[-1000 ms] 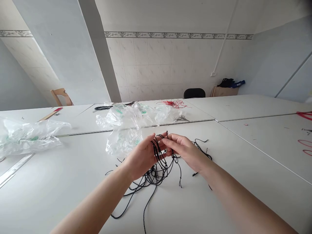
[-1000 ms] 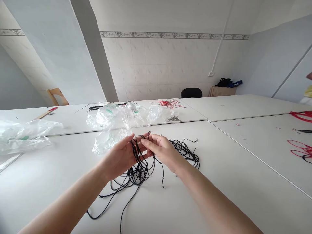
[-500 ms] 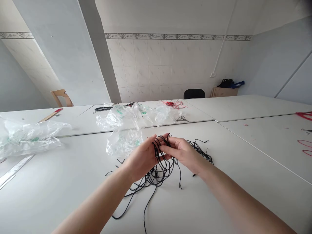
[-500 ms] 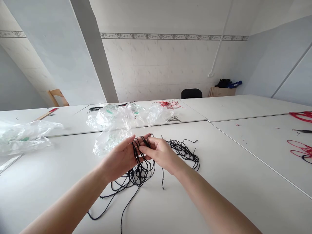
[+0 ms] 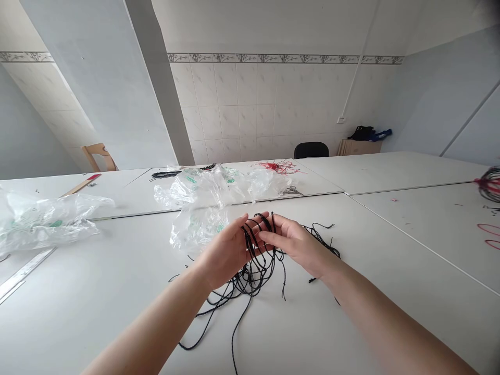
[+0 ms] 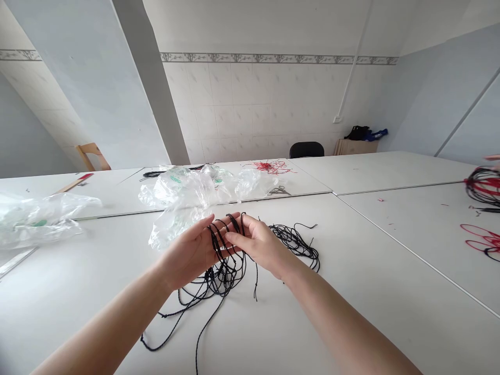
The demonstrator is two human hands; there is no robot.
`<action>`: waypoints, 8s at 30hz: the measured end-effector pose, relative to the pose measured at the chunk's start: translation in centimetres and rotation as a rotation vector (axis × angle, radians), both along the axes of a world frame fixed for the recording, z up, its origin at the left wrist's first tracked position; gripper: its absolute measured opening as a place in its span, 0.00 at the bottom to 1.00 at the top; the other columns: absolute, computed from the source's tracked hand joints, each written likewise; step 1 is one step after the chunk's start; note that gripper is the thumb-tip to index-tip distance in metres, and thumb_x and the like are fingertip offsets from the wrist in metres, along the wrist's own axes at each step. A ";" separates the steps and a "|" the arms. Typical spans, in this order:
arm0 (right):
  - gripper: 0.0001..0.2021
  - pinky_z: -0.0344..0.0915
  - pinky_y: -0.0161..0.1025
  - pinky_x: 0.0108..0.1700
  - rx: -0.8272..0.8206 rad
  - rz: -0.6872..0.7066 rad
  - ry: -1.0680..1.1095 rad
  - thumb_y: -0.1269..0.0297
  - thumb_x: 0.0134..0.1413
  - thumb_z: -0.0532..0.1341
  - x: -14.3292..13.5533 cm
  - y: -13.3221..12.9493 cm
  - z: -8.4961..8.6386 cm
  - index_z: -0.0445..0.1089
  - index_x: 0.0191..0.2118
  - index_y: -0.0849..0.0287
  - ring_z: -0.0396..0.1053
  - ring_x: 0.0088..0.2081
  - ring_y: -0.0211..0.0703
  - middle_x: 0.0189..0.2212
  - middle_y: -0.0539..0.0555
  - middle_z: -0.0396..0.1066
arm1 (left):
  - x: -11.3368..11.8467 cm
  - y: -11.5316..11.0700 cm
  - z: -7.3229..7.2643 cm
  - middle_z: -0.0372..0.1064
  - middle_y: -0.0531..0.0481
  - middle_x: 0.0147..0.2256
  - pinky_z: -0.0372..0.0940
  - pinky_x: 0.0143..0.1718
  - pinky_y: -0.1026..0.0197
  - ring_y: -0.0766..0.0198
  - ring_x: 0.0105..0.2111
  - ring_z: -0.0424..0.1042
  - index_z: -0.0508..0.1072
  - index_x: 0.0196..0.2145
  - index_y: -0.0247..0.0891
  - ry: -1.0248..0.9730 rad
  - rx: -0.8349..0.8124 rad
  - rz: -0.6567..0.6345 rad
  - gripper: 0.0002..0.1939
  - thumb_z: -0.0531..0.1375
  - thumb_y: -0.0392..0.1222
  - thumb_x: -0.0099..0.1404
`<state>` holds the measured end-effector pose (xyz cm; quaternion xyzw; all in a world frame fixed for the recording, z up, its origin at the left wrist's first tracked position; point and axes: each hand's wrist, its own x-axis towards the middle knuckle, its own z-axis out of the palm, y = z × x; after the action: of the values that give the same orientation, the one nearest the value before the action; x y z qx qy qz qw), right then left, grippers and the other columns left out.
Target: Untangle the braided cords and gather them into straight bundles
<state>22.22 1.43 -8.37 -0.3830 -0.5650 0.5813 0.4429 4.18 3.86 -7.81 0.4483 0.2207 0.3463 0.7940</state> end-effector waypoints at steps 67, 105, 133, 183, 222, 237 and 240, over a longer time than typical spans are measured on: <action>0.06 0.68 0.43 0.52 -0.038 0.046 -0.018 0.62 0.64 0.62 -0.8 -0.5 0.1 0.71 0.44 0.55 0.70 0.41 0.40 0.39 0.51 0.71 | 0.1 0.0 0.0 0.69 0.44 0.41 0.59 0.46 0.54 0.58 0.38 0.64 0.76 0.55 0.38 0.048 -0.031 0.032 0.24 0.55 0.56 0.73; 0.10 0.67 0.40 0.41 0.076 0.143 -0.358 0.53 0.61 0.64 -0.4 -0.7 -0.4 0.72 0.37 0.54 0.71 0.36 0.40 0.33 0.49 0.72 | 1.1 -0.7 -1.4 0.71 0.45 0.34 0.65 0.29 0.61 0.63 0.31 0.68 0.79 0.47 0.35 0.269 0.158 0.089 0.18 0.63 0.53 0.68; 0.04 0.58 0.37 0.33 0.037 -0.086 -1.148 0.69 0.47 0.64 4.7 3.9 -4.8 0.74 0.31 0.54 0.70 0.36 0.44 0.36 0.53 0.75 | -6.0 -3.9 9.6 0.61 0.55 0.17 0.59 0.13 0.58 0.61 0.14 0.57 0.57 0.69 0.49 -0.475 -0.062 0.438 0.29 0.51 0.40 0.72; 0.13 0.70 0.45 0.48 0.154 -0.367 -0.821 0.49 0.63 0.59 11.3 -1.5 4.1 0.75 0.43 0.49 0.76 0.45 0.49 0.44 0.53 0.78 | -5.6 -3.3 8.9 0.64 0.55 0.19 0.64 0.15 0.60 0.63 0.15 0.62 0.59 0.67 0.50 -0.458 -0.090 0.410 0.29 0.54 0.37 0.71; 0.10 0.70 0.40 0.34 0.494 -0.788 -0.363 0.57 0.51 0.71 11.8 -1.5 5.0 0.75 0.38 0.53 0.73 0.34 0.43 0.31 0.51 0.76 | -5.1 -2.3 7.9 0.54 0.59 0.20 0.62 0.19 0.70 0.74 0.17 0.56 0.70 0.51 0.29 -0.296 0.095 0.367 0.14 0.49 0.33 0.74; 0.05 0.71 0.47 0.50 0.535 -0.583 -0.098 0.57 0.55 0.68 11.1 -2.8 5.9 0.77 0.38 0.48 0.73 0.38 0.42 0.32 0.48 0.74 | -5.1 -1.8 7.3 0.57 0.59 0.20 0.62 0.19 0.69 0.73 0.17 0.58 0.71 0.51 0.30 -0.284 0.074 0.334 0.12 0.54 0.32 0.72; 0.05 0.70 0.47 0.51 0.536 -0.711 -0.188 0.59 0.54 0.68 10.7 -2.6 5.9 0.78 0.37 0.50 0.73 0.39 0.44 0.34 0.50 0.75 | -4.9 -1.9 7.3 0.57 0.59 0.20 0.61 0.19 0.69 0.73 0.17 0.58 0.72 0.50 0.30 -0.276 0.058 0.352 0.13 0.54 0.31 0.71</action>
<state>32.91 -1.18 -2.42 -0.4761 -0.5667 0.1891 0.6453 -0.68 2.00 -0.55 0.3740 0.1749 0.5438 0.7307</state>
